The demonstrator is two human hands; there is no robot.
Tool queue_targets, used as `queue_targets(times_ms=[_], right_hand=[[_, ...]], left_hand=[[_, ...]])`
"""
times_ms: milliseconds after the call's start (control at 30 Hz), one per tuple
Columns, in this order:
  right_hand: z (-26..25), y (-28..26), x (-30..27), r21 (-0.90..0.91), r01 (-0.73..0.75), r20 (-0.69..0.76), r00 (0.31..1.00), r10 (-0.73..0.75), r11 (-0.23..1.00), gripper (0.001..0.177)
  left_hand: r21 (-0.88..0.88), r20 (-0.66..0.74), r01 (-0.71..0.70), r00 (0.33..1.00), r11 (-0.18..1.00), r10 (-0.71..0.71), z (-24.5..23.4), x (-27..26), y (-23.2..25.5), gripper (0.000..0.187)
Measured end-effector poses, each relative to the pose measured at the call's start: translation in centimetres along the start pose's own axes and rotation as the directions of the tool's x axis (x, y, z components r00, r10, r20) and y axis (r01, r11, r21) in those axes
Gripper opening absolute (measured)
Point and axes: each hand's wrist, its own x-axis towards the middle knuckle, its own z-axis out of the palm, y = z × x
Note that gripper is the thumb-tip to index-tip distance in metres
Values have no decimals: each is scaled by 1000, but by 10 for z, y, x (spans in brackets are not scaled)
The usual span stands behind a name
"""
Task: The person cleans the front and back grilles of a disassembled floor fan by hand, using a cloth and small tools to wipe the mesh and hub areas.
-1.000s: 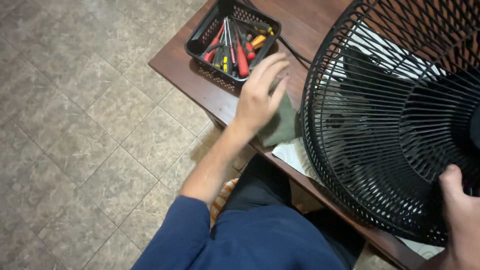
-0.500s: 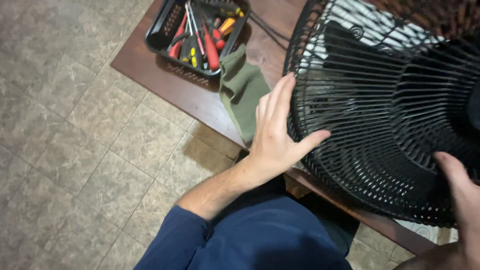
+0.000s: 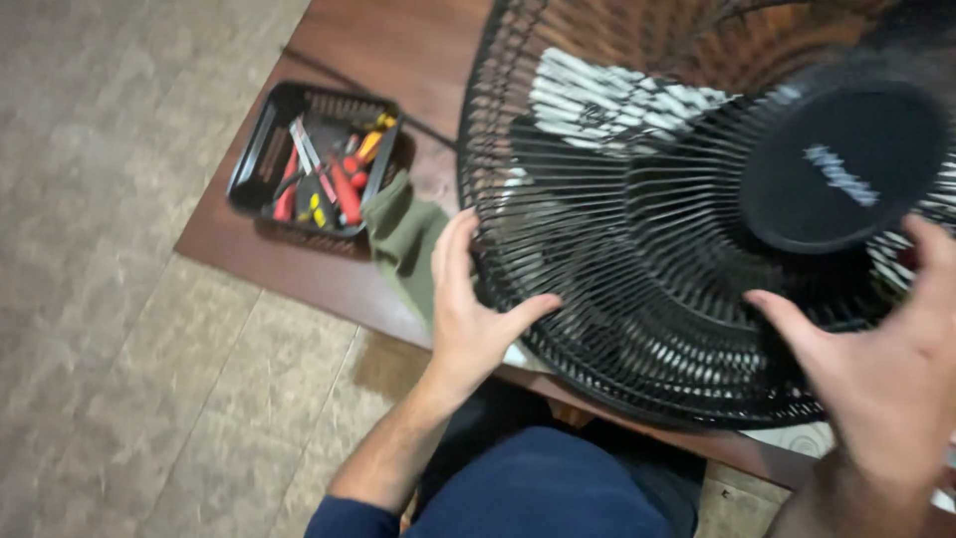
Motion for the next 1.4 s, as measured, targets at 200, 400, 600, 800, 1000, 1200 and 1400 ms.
queue_targets(times_ms=[200,400,600,800,1000,1200,1400], right_hand=[[12,4,2,-167,42,-39,998,-49,985,132],[11,-6,12,59,-67,-55,996,70,996,120],[3,-12,18,113,-131,-101,985,142,985,116],[-5,-18,23,160,-123,-184,971,152,979,115],[-15,-25,15,189,-143,-200,963,181,971,110],[-14,-29,0,242,-163,-138,970,200,956,107],[-12,-23,-4,119,-110,-98,988,122,987,85]], left_hand=[[16,-40,-54,998,998,55,4,2,-19,111],[23,-98,-146,984,989,147,7,5,-26,107],[69,-119,-243,961,968,249,0,14,-18,104],[57,-139,-371,917,927,375,-15,34,-14,103],[68,-97,-421,900,904,426,-37,39,-7,105],[205,-40,-519,842,830,537,-58,57,-22,108],[115,50,-559,829,821,557,-52,95,-31,98]])
